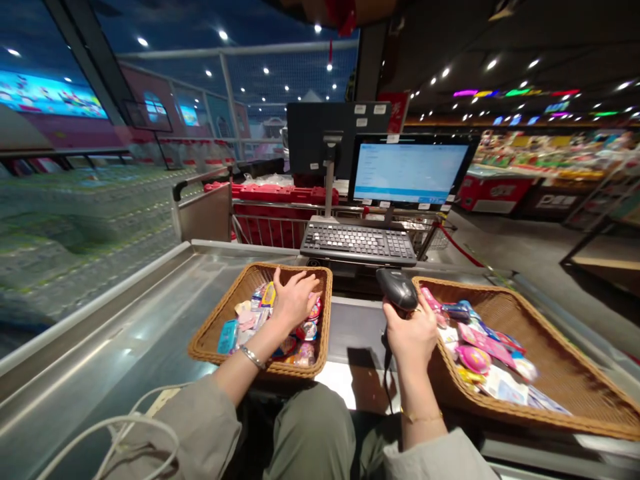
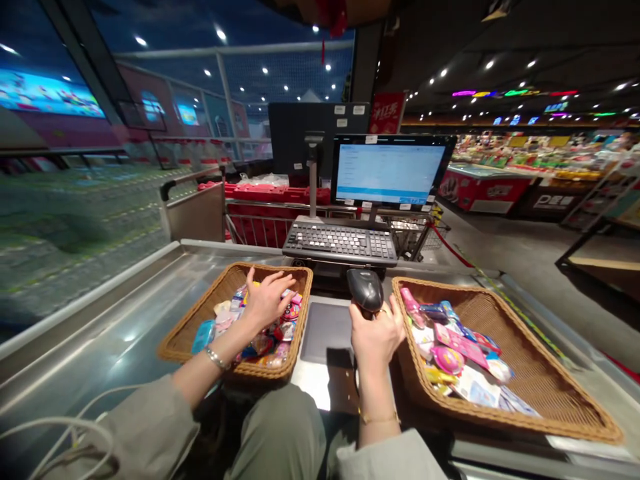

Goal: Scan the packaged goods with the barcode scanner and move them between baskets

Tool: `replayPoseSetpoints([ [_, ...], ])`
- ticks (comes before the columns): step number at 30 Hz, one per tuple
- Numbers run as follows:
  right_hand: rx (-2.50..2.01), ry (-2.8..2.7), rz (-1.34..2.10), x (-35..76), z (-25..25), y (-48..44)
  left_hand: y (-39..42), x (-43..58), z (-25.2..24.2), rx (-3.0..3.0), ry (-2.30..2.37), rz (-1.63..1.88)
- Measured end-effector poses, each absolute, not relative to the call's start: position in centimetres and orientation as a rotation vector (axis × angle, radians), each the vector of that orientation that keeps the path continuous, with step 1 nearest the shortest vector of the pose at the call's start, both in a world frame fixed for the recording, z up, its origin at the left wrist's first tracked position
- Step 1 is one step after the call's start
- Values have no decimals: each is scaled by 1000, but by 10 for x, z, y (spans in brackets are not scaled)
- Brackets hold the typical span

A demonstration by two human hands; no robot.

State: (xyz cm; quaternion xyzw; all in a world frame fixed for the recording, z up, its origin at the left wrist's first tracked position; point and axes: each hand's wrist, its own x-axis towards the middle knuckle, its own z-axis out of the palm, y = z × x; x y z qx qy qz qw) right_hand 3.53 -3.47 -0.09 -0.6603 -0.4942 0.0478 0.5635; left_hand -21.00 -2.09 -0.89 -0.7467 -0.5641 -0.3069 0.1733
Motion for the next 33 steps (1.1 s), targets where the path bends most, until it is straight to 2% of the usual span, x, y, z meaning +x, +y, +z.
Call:
replayPoseSetpoints([
  [8,-1561,-1203,117,24,-5,-34,-8,-274,-21,-2104,-1690,-654],
  [23,-1610,-1231,120,18,-17,-27,21,-329,-40,-2318,-1642,170],
  [33,-1584,-1293,48,13,-23,-24,36,-330,-46,-2327,-1564,174],
])
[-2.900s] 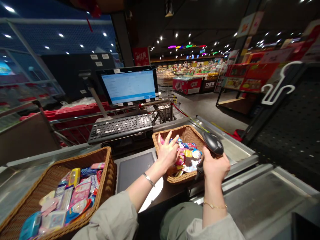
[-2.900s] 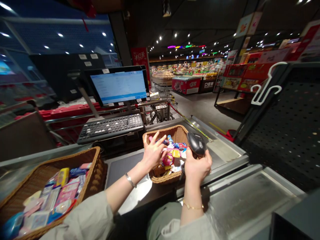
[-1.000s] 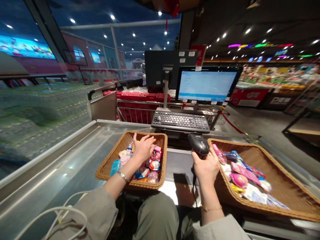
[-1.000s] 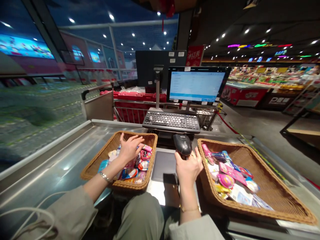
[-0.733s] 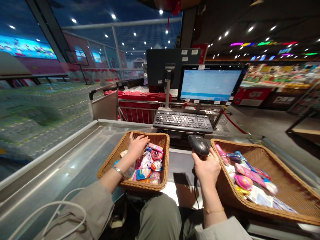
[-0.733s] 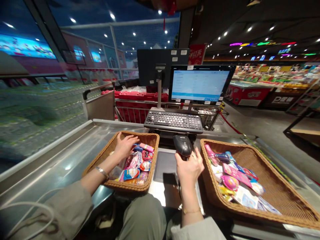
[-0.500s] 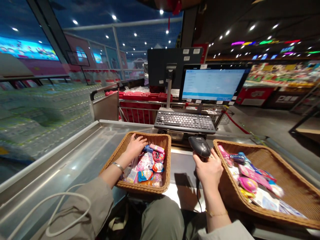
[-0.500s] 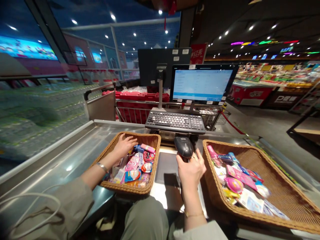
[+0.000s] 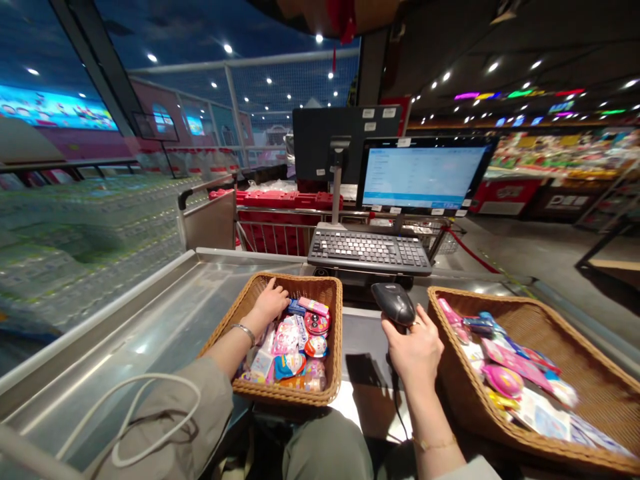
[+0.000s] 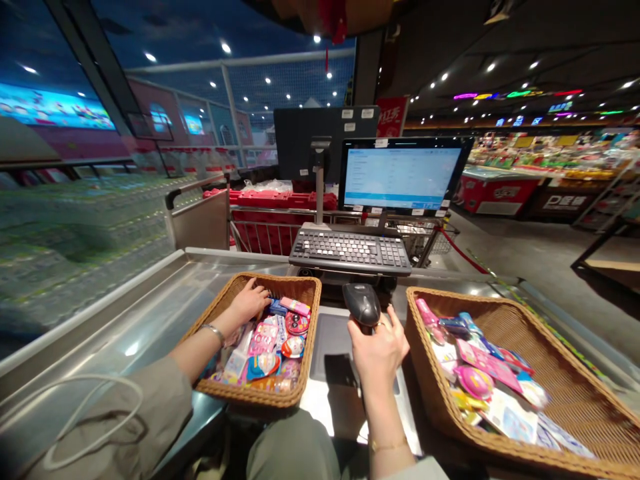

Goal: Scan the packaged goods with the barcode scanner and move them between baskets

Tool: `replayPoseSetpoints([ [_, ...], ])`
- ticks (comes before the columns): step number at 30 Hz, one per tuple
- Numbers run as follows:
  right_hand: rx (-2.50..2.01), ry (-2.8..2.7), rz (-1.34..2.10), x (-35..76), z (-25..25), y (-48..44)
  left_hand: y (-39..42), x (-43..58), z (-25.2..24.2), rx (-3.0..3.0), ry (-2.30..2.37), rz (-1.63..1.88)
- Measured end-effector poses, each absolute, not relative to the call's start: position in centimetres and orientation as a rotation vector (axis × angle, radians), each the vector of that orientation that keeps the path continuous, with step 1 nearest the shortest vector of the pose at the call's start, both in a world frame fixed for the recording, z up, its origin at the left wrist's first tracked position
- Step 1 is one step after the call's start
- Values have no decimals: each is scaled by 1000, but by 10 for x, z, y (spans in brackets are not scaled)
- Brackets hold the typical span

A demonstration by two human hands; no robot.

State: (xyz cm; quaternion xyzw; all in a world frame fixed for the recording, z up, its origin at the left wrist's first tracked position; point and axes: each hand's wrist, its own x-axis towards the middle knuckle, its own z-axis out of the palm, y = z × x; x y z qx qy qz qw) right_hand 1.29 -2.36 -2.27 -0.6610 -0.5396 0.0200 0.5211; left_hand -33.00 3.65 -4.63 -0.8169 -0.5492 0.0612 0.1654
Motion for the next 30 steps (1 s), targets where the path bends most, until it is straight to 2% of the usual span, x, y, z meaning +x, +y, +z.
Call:
replayPoseSetpoints([
  [7,-1561,-1327,65,11,-23,-24,35,-334,-38,-2309,-1569,-97],
  [12,-1574,-1334,98,11,-23,-24,26,-330,-24,-2259,-1565,-168],
  [19,-1552,-1346,84,13,-25,-25,14,-294,1,-2114,-1497,-219],
  [30,-1508,-1429,85,21,-24,-28,7,-229,10,-2080,-1504,-621],
])
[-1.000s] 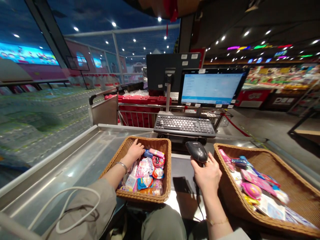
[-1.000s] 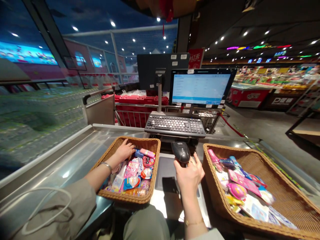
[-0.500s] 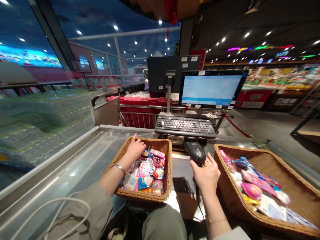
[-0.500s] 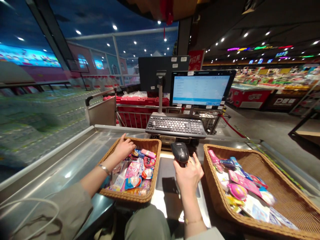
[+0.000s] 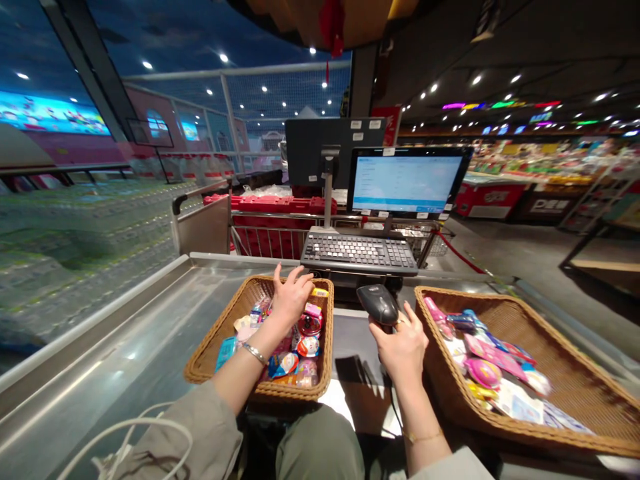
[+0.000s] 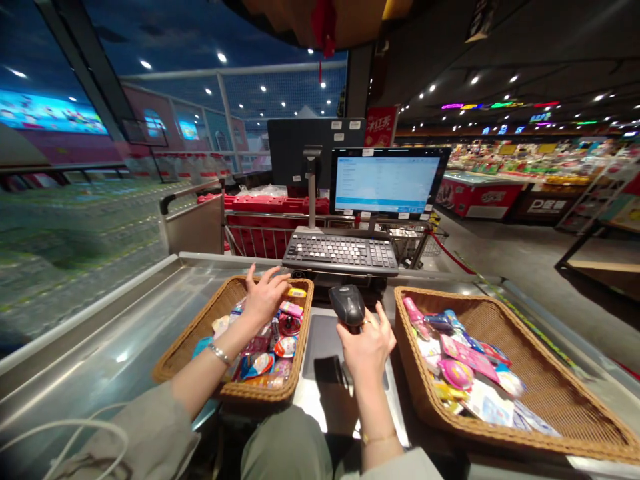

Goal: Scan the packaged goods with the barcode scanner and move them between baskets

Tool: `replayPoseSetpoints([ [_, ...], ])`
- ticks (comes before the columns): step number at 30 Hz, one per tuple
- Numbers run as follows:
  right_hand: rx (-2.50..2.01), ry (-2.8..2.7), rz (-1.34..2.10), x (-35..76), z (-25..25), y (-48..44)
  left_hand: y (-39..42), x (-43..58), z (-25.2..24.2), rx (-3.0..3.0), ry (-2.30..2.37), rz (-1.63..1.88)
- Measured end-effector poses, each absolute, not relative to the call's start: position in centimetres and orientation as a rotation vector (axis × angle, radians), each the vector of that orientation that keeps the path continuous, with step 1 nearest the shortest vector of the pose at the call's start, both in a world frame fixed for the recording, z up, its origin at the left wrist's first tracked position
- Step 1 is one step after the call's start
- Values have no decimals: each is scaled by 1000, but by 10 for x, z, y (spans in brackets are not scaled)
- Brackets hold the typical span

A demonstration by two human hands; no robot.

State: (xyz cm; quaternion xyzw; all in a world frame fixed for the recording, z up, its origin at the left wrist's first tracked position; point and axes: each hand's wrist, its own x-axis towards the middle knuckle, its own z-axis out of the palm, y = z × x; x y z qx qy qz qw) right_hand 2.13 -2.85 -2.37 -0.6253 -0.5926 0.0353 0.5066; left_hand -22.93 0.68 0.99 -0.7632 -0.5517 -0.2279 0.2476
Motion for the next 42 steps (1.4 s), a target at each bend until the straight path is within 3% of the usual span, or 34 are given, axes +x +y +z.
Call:
replayPoseSetpoints([
  [16,-1414,-1619,87,29,-14,-36,8,-176,10,-2042,-1551,-907],
  [42,-1358,-1776,51,31,-11,-39,8,-172,10,-2035,-1595,-927],
])
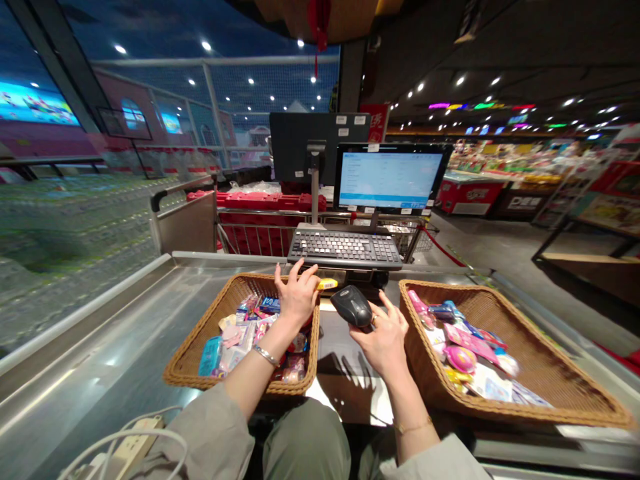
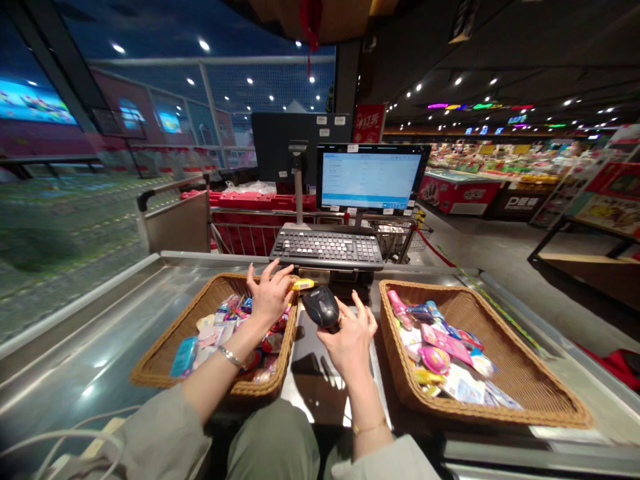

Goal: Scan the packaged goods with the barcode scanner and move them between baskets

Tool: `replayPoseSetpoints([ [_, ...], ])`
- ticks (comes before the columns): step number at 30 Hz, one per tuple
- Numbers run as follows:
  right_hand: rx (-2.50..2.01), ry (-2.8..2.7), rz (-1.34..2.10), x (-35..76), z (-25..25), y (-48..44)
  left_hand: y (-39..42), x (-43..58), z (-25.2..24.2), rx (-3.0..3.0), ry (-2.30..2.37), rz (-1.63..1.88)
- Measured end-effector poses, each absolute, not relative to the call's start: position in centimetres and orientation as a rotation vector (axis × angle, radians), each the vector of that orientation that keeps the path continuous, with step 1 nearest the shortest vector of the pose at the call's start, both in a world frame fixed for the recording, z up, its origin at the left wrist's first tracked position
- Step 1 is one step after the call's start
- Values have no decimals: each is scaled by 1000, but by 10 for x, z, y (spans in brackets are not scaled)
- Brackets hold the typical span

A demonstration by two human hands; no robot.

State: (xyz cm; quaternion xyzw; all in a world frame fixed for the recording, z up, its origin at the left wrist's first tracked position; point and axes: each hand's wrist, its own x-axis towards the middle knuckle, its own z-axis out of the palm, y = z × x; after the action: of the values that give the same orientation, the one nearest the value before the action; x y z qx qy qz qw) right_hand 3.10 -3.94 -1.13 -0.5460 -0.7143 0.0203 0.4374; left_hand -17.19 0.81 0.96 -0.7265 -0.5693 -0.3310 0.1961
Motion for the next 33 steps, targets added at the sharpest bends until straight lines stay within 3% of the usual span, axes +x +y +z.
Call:
replayPoseSetpoints([
  [33,-1370,-1610,-14,56,-4,-44,6,-151,20,-2047,-1503,-956],
])
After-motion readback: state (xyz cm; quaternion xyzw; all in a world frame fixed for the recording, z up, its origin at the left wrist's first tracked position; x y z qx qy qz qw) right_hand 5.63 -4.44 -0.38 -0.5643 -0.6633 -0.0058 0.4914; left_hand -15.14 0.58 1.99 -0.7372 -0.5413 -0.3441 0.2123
